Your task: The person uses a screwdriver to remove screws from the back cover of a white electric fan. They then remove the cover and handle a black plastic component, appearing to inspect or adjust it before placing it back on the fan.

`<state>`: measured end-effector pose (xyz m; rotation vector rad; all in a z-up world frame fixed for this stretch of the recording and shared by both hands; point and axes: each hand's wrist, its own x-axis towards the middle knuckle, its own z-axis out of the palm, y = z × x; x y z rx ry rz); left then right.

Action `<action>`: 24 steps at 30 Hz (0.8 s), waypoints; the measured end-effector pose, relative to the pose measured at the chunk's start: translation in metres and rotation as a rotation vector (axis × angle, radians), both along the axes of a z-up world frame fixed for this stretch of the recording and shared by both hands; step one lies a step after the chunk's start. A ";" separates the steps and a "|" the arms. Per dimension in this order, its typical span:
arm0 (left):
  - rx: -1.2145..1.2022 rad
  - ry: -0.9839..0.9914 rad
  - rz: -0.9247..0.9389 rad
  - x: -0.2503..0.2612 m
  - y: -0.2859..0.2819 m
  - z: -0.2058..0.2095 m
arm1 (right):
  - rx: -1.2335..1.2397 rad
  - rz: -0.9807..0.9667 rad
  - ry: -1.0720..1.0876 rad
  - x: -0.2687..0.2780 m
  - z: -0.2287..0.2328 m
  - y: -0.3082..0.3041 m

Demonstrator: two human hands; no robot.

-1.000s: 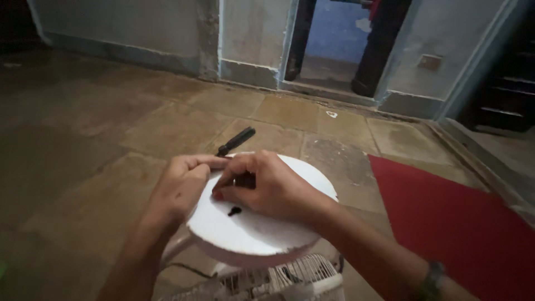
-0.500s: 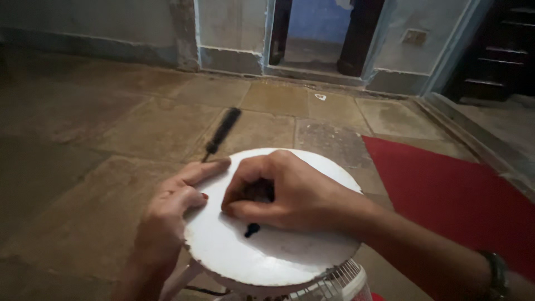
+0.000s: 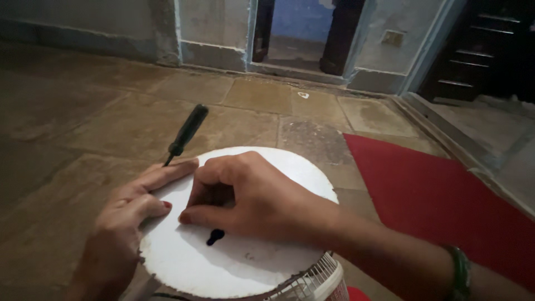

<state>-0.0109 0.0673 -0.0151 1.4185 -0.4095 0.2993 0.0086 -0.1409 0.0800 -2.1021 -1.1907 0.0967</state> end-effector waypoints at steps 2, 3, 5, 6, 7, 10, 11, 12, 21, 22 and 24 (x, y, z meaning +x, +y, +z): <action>-0.043 0.080 -0.025 0.001 0.002 0.000 | 0.006 0.040 -0.020 0.001 0.002 -0.002; -0.066 0.121 -0.035 0.001 0.002 0.000 | 0.010 0.066 -0.013 0.001 0.003 -0.005; 0.004 0.115 0.036 0.002 0.002 0.001 | 0.018 0.089 0.008 0.003 0.004 -0.009; 0.039 0.114 0.072 0.002 0.001 0.000 | 0.021 0.086 0.021 0.005 0.003 -0.011; 0.029 0.106 0.065 0.002 0.000 -0.001 | 0.025 0.084 0.035 0.005 0.002 -0.012; 0.009 0.090 0.055 0.003 -0.003 -0.001 | 0.052 0.118 -0.053 0.008 0.001 -0.012; 0.009 0.087 0.063 0.001 -0.002 -0.001 | 0.049 0.107 -0.045 0.007 0.000 -0.011; 0.010 0.083 0.071 0.001 -0.002 -0.002 | 0.045 0.096 -0.037 0.006 -0.001 -0.010; 0.003 0.154 0.061 0.004 0.000 0.000 | -0.001 0.047 -0.060 0.003 0.003 -0.006; 0.025 0.138 0.069 0.004 -0.001 0.000 | 0.028 0.073 -0.008 0.003 0.004 -0.009; 0.069 0.106 0.087 0.005 -0.001 0.002 | -0.012 0.066 -0.015 0.003 0.006 -0.011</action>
